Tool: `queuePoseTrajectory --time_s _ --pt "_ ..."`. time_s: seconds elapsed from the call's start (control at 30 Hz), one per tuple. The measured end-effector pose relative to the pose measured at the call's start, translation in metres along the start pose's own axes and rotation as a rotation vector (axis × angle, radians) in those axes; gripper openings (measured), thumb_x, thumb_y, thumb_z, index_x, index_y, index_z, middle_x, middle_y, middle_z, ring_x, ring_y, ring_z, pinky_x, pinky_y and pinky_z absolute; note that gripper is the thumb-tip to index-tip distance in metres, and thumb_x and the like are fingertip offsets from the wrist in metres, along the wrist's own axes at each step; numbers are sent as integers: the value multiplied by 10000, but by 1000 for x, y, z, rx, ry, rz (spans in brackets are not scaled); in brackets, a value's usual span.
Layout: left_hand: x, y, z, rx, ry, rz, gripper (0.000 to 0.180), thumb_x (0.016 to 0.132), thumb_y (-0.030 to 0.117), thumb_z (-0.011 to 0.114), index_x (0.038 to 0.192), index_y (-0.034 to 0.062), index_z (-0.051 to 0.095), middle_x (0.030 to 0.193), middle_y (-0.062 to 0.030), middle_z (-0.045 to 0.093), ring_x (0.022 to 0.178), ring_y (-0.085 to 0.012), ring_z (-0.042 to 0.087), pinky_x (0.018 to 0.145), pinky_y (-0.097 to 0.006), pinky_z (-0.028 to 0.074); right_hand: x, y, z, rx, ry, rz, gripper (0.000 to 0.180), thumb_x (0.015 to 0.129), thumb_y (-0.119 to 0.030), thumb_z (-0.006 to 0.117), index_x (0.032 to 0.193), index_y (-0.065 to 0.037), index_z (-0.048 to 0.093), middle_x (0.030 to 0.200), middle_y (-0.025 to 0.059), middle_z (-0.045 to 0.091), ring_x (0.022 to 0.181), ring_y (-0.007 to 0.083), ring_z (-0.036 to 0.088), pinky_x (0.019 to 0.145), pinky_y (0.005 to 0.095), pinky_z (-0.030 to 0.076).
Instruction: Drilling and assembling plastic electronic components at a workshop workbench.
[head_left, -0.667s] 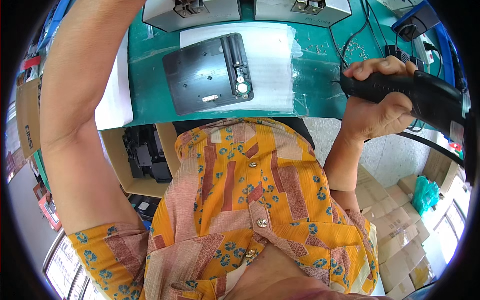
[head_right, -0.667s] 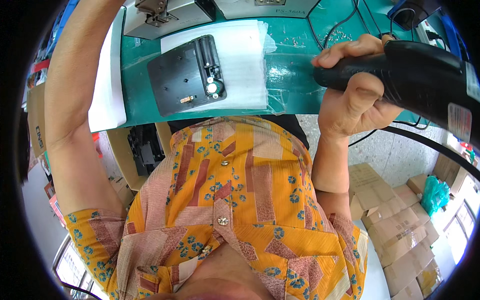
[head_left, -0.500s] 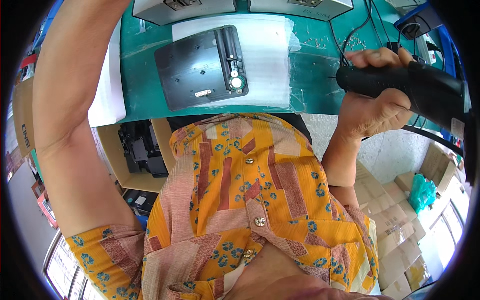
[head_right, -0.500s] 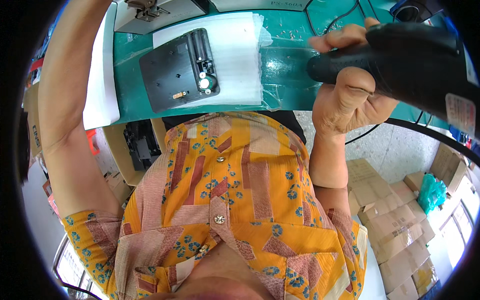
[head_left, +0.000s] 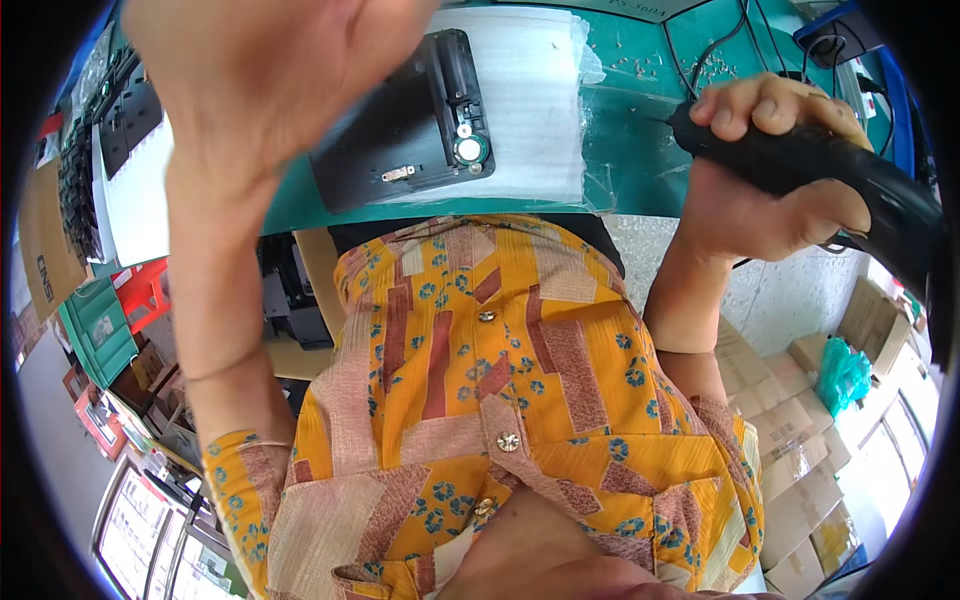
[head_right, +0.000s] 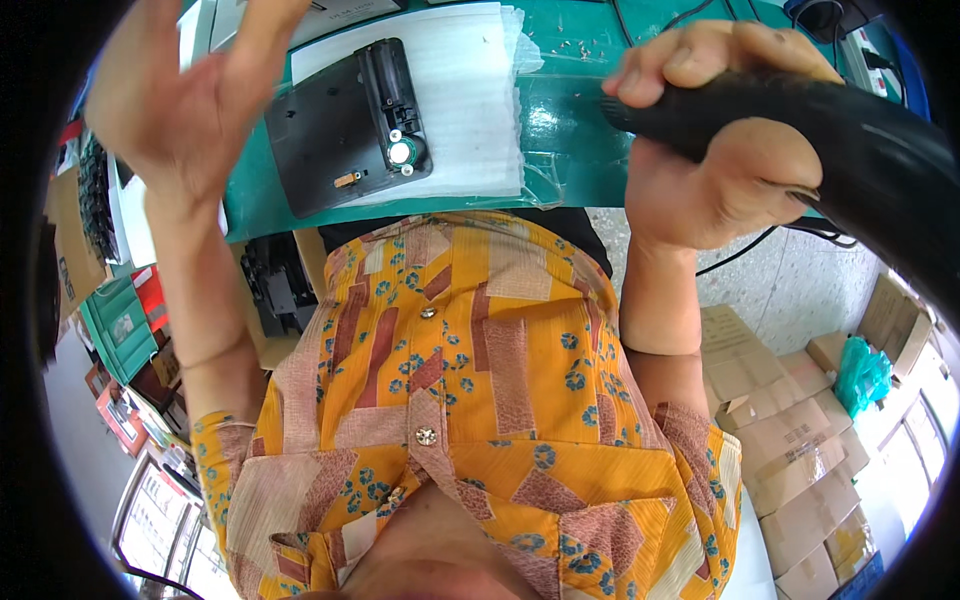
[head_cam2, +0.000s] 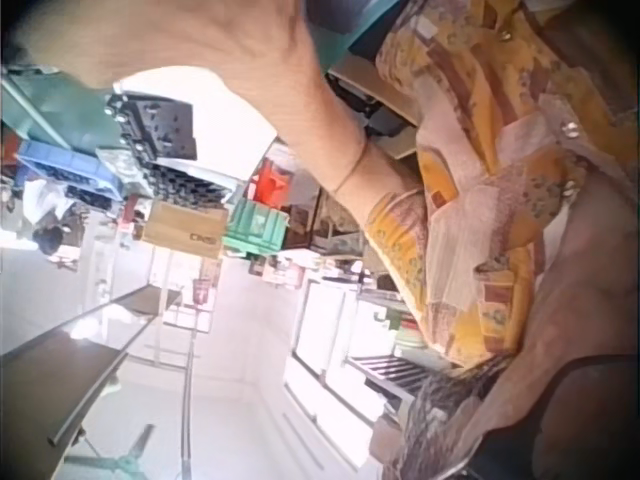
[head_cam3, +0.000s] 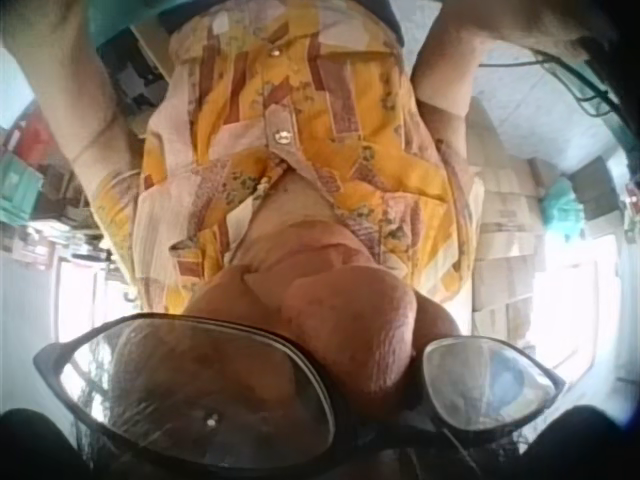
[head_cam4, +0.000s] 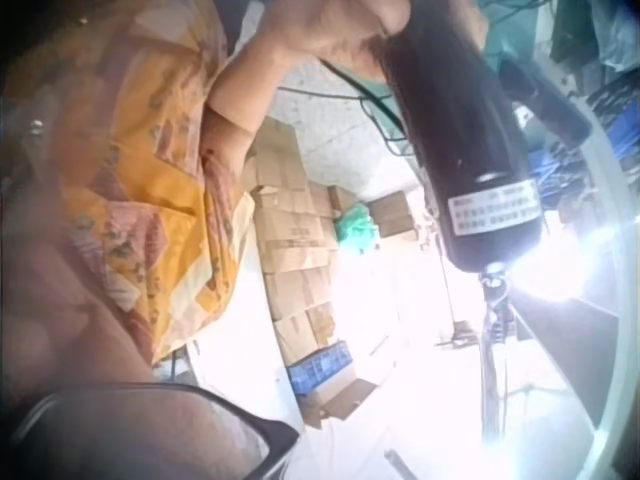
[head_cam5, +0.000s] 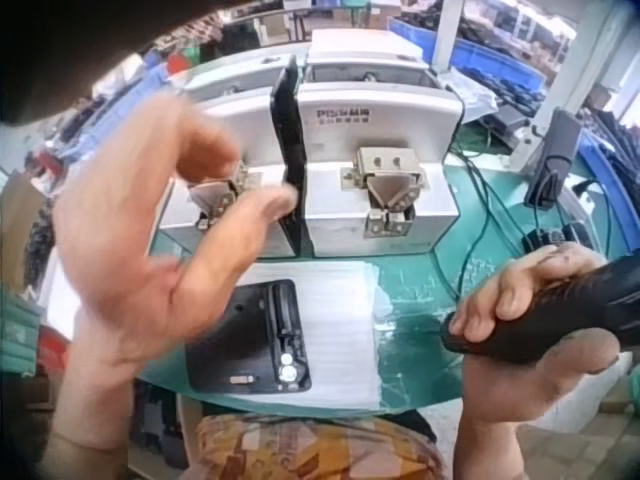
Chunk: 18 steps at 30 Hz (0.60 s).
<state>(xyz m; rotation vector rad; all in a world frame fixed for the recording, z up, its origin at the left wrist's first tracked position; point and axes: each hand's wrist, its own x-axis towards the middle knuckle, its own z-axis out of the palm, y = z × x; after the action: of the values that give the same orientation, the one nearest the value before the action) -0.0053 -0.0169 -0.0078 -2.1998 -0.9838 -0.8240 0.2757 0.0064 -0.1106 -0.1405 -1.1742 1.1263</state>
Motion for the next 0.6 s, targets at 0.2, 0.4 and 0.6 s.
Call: queuePoseTrajectory --time_s 0.2,0.4,0.6 --pt "-79 50 -17 -198 48 -438 270 809 41 874 1019 21 707 837 -81 704 677 -187 654 620 -269 524 -2 2 -1 -144 -68 34 787 890 -816 528 1249 -120 602 936 90 647 763 245 636 683 429 548" --pt "-100 83 -28 -368 138 -704 247 754 -44 858 945 25 717 801 -77 693 616 -178 627 545 -269 499 3 -6 12 -3 -95 76 843 892 -850 470 1302 -122 580 981 93 664 764 240 642 666 413 558" --pt "-117 119 -34 -635 -11 -758 179 809 -84 809 946 -2 729 824 -52 715 606 -80 602 515 -214 447 -4 -25 68 244 57 308 741 805 -789 696 1146 -133 655 918 27 616 743 173 571 664 351 457"
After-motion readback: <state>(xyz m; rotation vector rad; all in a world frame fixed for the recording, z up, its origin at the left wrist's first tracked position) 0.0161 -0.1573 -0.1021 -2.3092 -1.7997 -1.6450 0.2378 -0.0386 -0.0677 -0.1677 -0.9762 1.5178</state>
